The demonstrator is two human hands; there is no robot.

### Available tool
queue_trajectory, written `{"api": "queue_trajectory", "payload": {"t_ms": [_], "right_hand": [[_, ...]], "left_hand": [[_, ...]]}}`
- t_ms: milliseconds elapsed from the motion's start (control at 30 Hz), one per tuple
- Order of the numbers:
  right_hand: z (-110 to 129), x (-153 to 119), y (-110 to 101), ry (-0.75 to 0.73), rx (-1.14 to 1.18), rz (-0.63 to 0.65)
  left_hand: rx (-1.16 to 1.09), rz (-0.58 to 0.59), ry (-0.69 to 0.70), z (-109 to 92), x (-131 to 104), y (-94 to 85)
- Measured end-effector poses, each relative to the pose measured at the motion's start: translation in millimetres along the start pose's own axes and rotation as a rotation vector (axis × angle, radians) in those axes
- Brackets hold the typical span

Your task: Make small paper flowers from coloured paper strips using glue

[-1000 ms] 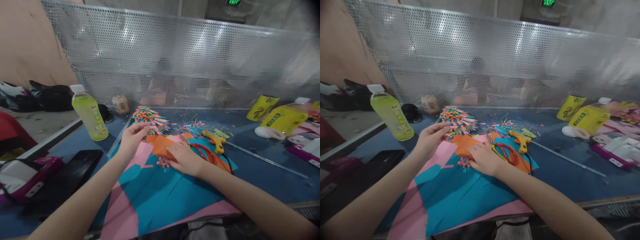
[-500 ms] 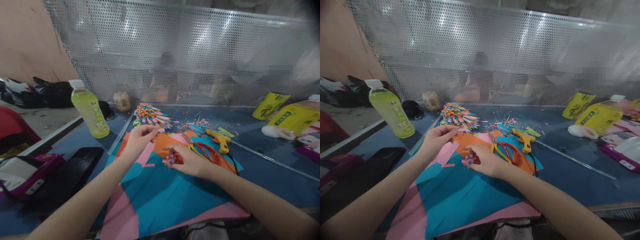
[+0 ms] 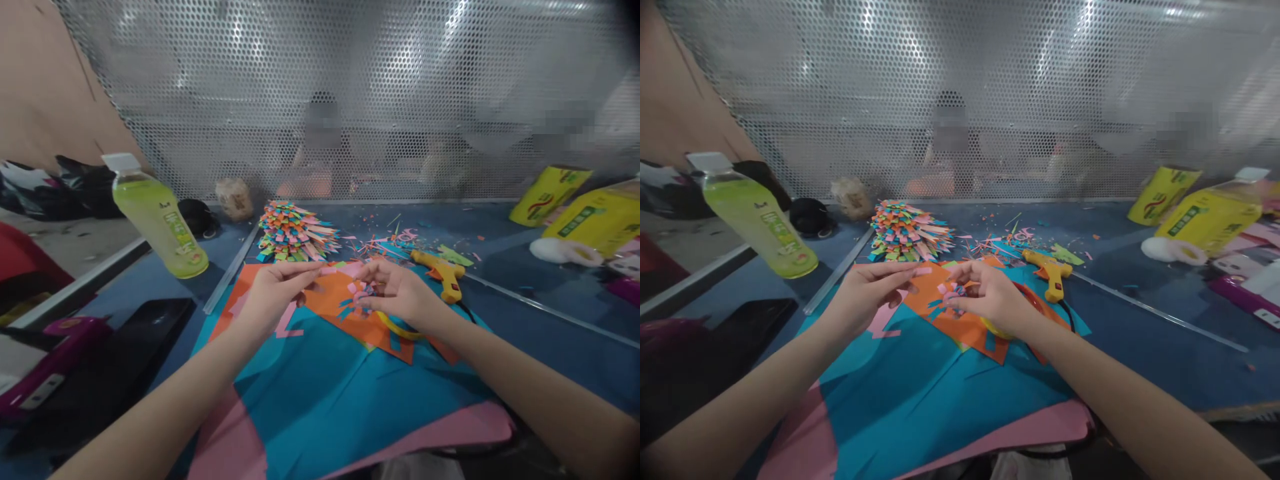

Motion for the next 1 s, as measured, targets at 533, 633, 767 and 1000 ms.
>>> {"api": "queue_trajectory", "payload": {"t_ms": [533, 633, 767, 1000], "right_hand": [[6, 0, 0, -0.025, 0.082, 0.020], [9, -1, 0, -0.068, 0.101, 0.052], [9, -1, 1, -0.045, 0.094, 0.088], [14, -2, 1, -0.054, 0.077, 0.073]], "left_hand": [[0.104, 0.094, -0.043, 7, -12, 13.2], [0.102, 0.116, -0.031, 6, -14, 15.4], [0.074, 0.122, -0.015, 3, -17, 16.9], [-0.017, 0.123, -0.111, 6, -20, 17.1]]}}
Point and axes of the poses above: each hand's wrist, its own x-axis towards the middle knuckle, its own y-axis out of the palm, z = x × y, the point moved 9 cm from there along x, towards the middle knuckle, and after that the axes turned 15 degrees about -z, right-handed, at the moved point
